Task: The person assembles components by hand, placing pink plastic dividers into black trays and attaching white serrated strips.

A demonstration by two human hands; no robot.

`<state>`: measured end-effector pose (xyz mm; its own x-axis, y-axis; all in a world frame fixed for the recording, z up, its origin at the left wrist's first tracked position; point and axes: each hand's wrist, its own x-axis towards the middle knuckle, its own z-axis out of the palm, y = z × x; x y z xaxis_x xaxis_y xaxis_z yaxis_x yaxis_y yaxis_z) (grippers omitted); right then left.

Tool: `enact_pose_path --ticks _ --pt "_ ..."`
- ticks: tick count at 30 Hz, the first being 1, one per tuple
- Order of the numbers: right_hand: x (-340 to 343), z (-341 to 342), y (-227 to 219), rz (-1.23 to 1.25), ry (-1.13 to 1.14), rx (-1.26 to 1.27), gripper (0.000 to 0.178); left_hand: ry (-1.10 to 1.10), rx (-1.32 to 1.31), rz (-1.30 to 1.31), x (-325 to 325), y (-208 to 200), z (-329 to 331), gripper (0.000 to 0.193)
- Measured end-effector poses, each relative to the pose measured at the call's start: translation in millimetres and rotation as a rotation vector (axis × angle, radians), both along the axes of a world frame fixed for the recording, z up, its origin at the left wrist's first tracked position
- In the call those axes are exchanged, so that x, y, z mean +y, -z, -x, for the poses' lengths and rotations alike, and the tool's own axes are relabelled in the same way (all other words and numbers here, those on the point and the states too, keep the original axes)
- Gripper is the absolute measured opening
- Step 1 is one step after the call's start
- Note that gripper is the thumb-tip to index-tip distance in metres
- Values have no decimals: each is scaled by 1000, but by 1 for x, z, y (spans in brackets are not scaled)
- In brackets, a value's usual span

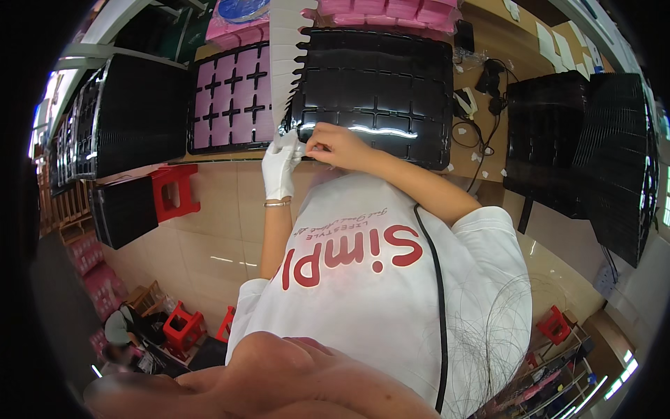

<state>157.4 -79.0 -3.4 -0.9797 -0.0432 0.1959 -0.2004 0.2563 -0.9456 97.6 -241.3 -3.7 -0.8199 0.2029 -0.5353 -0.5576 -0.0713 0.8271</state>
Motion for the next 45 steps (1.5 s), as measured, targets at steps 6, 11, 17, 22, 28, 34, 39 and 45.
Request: enact_pose_path --ticks 6,11,17,22,28,34,39,45 --pt "5 33 33 -283 99 -183 10 34 104 139 -29 19 4 21" --pt "-4 41 44 -540 187 -164 12 59 114 122 -27 23 2 19" --pt "-3 42 44 -568 211 -144 11 84 127 155 -26 20 0 15" --pt "12 22 32 -301 -131 -160 7 85 175 175 -32 20 6 17" --pt "26 3 28 776 38 -527 21 112 98 42 1 -15 -1 17" --pt "22 -12 2 524 253 -423 16 174 2 -80 43 -31 0 23" --pt "41 -28 -6 179 387 -329 13 242 143 16 70 -20 1 17" --pt "63 -40 -9 -327 462 306 9 220 48 -68 102 -20 -4 16"
